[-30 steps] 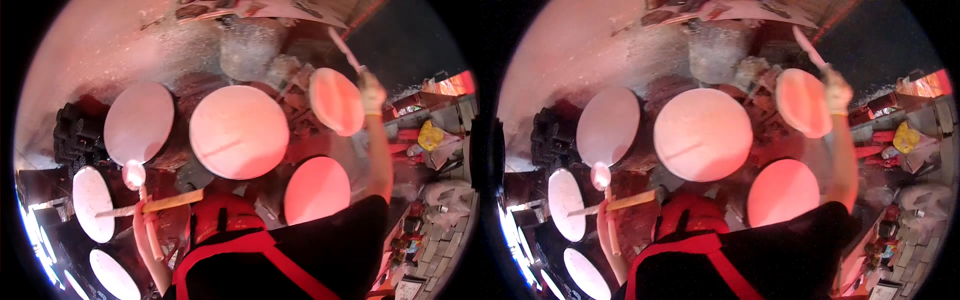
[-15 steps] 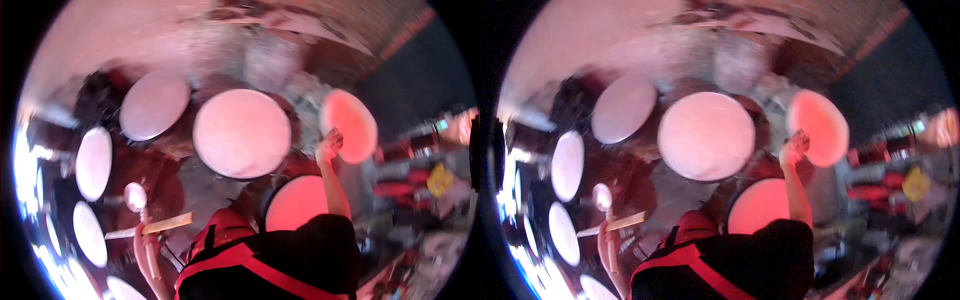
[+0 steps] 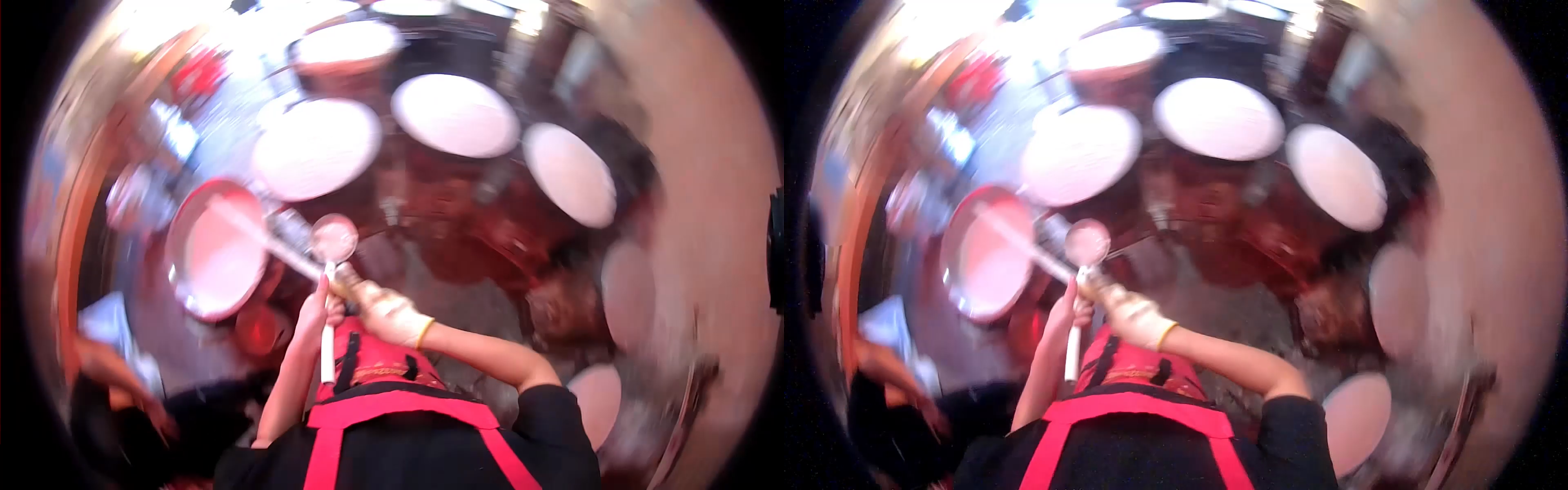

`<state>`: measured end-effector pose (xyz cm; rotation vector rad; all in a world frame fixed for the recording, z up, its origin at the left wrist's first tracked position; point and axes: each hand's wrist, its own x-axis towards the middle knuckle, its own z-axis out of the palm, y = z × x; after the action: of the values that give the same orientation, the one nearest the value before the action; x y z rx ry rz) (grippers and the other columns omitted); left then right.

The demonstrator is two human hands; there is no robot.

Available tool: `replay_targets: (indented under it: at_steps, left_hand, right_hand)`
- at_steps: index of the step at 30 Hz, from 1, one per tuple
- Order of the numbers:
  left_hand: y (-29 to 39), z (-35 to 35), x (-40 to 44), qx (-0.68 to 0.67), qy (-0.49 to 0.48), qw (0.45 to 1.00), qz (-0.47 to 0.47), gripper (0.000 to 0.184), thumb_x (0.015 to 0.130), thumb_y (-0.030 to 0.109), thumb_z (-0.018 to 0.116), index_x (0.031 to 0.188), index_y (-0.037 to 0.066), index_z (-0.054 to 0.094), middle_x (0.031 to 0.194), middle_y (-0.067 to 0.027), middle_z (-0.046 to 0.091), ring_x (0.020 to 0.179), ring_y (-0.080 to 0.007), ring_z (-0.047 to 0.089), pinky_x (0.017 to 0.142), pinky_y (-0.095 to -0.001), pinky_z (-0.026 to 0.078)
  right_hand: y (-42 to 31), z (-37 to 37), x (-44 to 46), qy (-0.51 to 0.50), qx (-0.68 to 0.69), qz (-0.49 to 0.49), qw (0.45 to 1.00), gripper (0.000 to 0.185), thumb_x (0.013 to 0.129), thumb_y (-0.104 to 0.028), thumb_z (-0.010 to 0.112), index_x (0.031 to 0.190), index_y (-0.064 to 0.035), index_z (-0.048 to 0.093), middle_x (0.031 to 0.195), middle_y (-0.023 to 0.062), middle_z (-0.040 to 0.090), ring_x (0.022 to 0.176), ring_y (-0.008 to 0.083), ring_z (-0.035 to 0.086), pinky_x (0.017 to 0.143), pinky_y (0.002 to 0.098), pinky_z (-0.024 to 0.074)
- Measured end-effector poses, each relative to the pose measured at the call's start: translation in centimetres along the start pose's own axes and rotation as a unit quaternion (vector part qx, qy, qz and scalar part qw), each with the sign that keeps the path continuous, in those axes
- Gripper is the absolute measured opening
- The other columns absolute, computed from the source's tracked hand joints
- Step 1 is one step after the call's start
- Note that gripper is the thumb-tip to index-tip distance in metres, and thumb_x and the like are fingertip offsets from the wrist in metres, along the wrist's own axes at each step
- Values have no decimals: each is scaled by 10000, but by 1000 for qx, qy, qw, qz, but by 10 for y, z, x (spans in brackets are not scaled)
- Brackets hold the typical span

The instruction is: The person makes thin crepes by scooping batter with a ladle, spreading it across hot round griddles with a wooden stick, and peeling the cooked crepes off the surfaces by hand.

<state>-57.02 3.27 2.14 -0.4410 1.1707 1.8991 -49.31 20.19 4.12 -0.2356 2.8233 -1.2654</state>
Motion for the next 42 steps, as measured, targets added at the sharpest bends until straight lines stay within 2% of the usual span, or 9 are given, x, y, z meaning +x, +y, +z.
replay_targets:
  at_steps: [4, 7, 8, 11, 15, 19, 22, 24, 42]
  left_hand:
    - [89, -160, 12, -22, 208, 957, 203, 241, 979, 293, 446, 936, 67, 520, 722, -3, 464, 480, -55, 390, 384, -194, 319]
    - [133, -324, 79, 454, 477, 646, 386, 209, 935, 176, 472, 1087, 62, 559, 752, -58, 528, 599, -152, 527, 475, -279, 428]
    - [139, -394, 102, 609, 477, 461, 434, 288, 902, 152, 507, 1170, 52, 547, 762, -81, 542, 648, -204, 563, 510, -319, 455]
    - [188, -456, 114, 856, 229, 405, 227, 386, 855, 108, 525, 1238, 62, 520, 806, -130, 565, 756, -277, 583, 617, -372, 488]
    - [222, -493, 117, 738, 424, 490, 186, 331, 894, 152, 473, 1206, 62, 537, 842, -169, 589, 820, -284, 602, 690, -410, 500]
    - [201, -445, 187, 113, 381, 918, -7, 190, 900, 120, 402, 990, 25, 539, 713, -138, 565, 532, -162, 568, 437, -295, 463]
    - [204, -441, 228, -631, 30, 774, 32, 95, 887, 72, 396, 897, 19, 475, 609, -23, 423, 410, -90, 395, 359, -220, 369]
    - [247, -393, 200, -692, 5, 721, 22, 79, 885, 55, 388, 897, 14, 455, 593, 6, 374, 408, -70, 349, 355, -196, 346]
    - [454, -142, -91, -5, 348, 807, 478, 287, 963, 388, 461, 937, 109, 402, 633, 30, 372, 432, -21, 310, 356, -163, 254]
  right_hand:
    - [11, 75, 114, 17, 119, -30, 992, 521, 910, -171, 499, 1398, -101, 330, 1086, 230, 590, 895, 427, 591, 802, 464, 470]
    - [17, 100, 178, -54, 29, 3, 998, 503, 907, -133, 496, 1388, -97, 355, 1232, 233, 520, 1005, 420, 558, 855, 460, 451]
    - [26, 118, 198, -89, -20, 19, 996, 514, 907, -124, 492, 1397, -98, 339, 1258, 230, 502, 1031, 415, 547, 864, 463, 445]
    - [10, 154, 262, -163, -56, 28, 985, 553, 906, -104, 479, 1424, -104, 283, 1287, 223, 482, 1064, 401, 532, 871, 462, 442]
    - [-10, 217, 362, -182, -96, -60, 977, 618, 889, -81, 473, 1450, -126, 218, 1232, 220, 522, 992, 383, 571, 831, 465, 458]
    - [-25, 279, 441, -294, -216, 39, 930, 624, 893, -106, 464, 1459, -175, 211, 1060, 232, 600, 913, 380, 604, 797, 466, 469]
    - [-10, 277, 425, -271, -196, 8, 942, 645, 899, -119, 454, 1470, -208, 165, 929, 225, 617, 830, 384, 612, 749, 476, 479]
    - [-2, 259, 408, -254, -183, -17, 950, 665, 901, -116, 457, 1474, -219, 135, 889, 226, 619, 792, 395, 610, 719, 491, 480]
    - [-69, 19, 394, -67, -7, -292, 954, 626, 827, 14, 480, 1418, -129, 331, 1050, 142, 612, 783, 334, 606, 660, 415, 487]
